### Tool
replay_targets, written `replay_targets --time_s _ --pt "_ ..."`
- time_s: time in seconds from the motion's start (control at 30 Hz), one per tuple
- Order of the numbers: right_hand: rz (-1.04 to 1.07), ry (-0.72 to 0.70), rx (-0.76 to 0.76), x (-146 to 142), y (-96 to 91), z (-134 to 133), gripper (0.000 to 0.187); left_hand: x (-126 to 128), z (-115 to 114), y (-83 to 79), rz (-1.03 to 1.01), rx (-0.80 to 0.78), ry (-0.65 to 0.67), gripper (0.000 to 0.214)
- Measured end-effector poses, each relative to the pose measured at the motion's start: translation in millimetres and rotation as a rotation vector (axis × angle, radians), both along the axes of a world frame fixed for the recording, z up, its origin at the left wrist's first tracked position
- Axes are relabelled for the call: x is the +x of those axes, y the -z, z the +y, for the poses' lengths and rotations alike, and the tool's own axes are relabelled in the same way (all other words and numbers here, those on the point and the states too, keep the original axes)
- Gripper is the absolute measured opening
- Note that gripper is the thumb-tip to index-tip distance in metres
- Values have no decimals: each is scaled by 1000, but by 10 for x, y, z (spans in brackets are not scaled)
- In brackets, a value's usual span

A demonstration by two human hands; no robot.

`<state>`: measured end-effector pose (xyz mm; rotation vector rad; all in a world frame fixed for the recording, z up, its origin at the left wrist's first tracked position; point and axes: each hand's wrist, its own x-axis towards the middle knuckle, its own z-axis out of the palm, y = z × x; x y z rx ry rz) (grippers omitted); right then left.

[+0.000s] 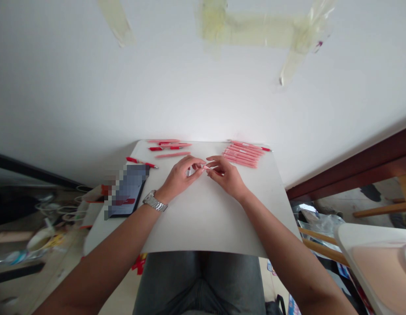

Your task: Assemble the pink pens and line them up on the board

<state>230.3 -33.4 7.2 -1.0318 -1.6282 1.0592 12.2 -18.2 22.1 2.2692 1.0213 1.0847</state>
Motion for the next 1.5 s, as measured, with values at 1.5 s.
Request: replay_targets --time_s 1.5 --pt "399 212 -263 54 5 93 42 -24 89 124 -131 4 -89 6"
